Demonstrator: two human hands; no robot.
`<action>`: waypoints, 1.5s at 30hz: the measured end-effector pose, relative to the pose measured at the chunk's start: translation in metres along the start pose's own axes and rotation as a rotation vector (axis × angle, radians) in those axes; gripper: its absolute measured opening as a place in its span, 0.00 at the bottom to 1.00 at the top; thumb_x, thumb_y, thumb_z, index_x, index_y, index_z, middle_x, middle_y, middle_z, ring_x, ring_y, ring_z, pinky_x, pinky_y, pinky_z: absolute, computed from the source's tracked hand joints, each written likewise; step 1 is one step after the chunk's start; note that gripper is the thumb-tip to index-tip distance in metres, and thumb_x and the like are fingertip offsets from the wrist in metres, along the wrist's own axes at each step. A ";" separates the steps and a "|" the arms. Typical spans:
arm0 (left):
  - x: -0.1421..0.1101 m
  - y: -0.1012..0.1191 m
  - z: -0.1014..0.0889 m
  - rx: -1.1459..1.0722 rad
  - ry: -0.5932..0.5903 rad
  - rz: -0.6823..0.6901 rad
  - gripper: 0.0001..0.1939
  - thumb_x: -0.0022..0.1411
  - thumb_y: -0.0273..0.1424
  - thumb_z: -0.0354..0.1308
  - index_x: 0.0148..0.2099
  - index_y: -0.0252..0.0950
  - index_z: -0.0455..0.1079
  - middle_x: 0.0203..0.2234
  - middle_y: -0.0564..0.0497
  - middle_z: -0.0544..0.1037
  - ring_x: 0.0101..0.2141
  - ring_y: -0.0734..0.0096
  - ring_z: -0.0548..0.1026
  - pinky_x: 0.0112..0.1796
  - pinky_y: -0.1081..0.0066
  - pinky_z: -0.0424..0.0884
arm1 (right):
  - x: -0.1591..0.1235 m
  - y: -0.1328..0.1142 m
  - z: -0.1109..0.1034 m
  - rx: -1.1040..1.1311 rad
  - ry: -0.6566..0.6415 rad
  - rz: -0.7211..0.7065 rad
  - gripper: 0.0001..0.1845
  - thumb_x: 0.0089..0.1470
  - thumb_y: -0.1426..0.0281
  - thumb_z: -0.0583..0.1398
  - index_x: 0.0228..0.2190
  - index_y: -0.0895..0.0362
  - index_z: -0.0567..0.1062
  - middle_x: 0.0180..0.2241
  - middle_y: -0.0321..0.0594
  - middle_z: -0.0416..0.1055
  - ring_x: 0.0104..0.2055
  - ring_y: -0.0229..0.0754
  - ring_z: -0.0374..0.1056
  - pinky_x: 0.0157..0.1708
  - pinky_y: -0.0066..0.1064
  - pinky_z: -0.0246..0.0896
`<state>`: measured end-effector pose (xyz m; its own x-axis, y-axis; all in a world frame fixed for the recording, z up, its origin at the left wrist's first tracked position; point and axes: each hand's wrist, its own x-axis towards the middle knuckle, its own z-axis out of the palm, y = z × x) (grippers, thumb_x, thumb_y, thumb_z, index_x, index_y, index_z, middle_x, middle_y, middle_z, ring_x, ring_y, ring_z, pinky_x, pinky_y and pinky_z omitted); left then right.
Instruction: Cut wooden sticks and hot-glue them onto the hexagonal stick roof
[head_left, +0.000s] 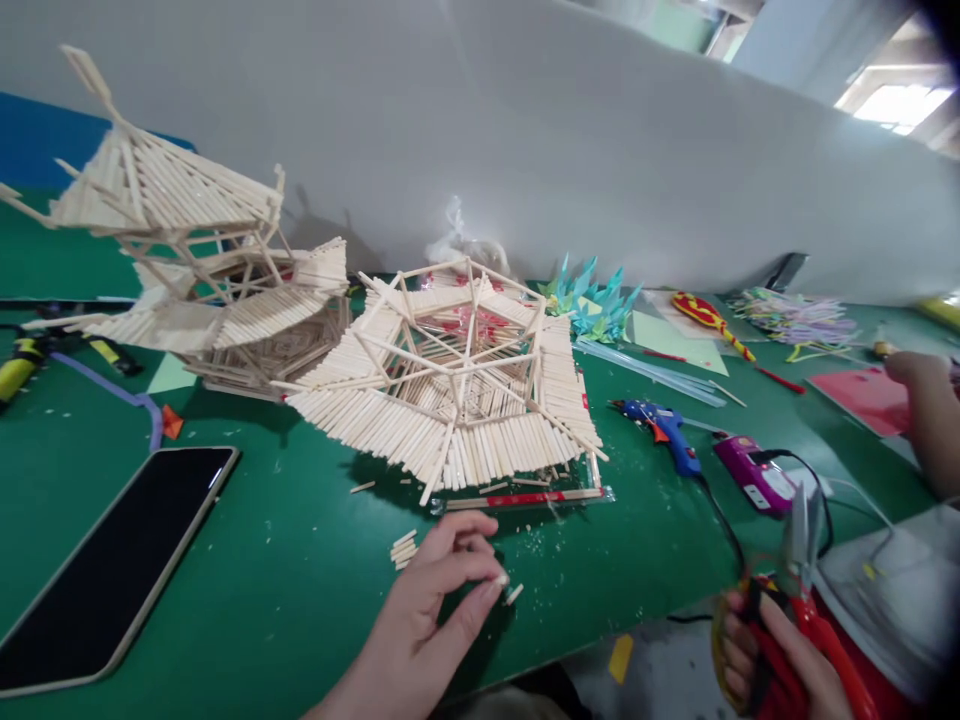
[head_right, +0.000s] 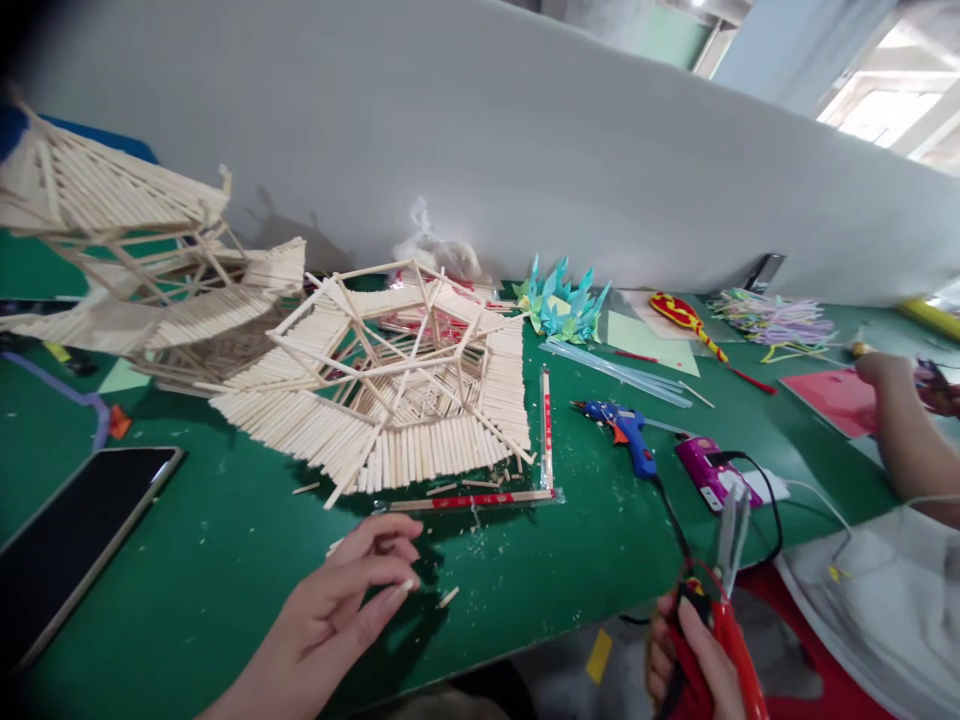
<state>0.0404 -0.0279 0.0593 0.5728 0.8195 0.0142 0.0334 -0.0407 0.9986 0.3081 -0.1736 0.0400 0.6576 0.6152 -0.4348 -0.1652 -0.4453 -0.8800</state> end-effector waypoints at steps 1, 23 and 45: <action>0.005 0.000 0.004 -0.018 0.054 -0.017 0.08 0.57 0.29 0.52 0.31 0.39 0.73 0.42 0.46 0.67 0.42 0.65 0.66 0.44 0.64 0.61 | 0.003 0.000 -0.004 0.032 0.029 0.022 0.20 0.43 0.48 0.55 0.26 0.52 0.69 0.16 0.33 0.65 0.15 0.41 0.63 0.13 0.30 0.59; 0.019 0.000 0.050 0.000 -0.116 0.051 0.09 0.56 0.28 0.53 0.30 0.33 0.74 0.27 0.45 0.77 0.31 0.67 0.73 0.34 0.70 0.67 | 0.032 -0.063 0.065 -0.708 -0.062 -0.673 0.17 0.48 0.62 0.57 0.39 0.56 0.68 0.44 0.48 0.66 0.48 0.53 0.60 0.49 0.45 0.49; 0.024 -0.020 0.064 0.579 -0.254 0.389 0.08 0.57 0.32 0.51 0.31 0.42 0.72 0.26 0.56 0.78 0.32 0.71 0.74 0.38 0.70 0.67 | -0.009 -0.031 0.103 0.411 -0.476 -0.195 0.16 0.50 0.53 0.53 0.29 0.52 0.73 0.24 0.39 0.69 0.27 0.43 0.68 0.23 0.32 0.64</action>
<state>0.1061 -0.0444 0.0364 0.8010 0.5298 0.2789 0.1754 -0.6531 0.7367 0.2313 -0.0983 0.0519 0.3224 0.9222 -0.2137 -0.4047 -0.0698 -0.9118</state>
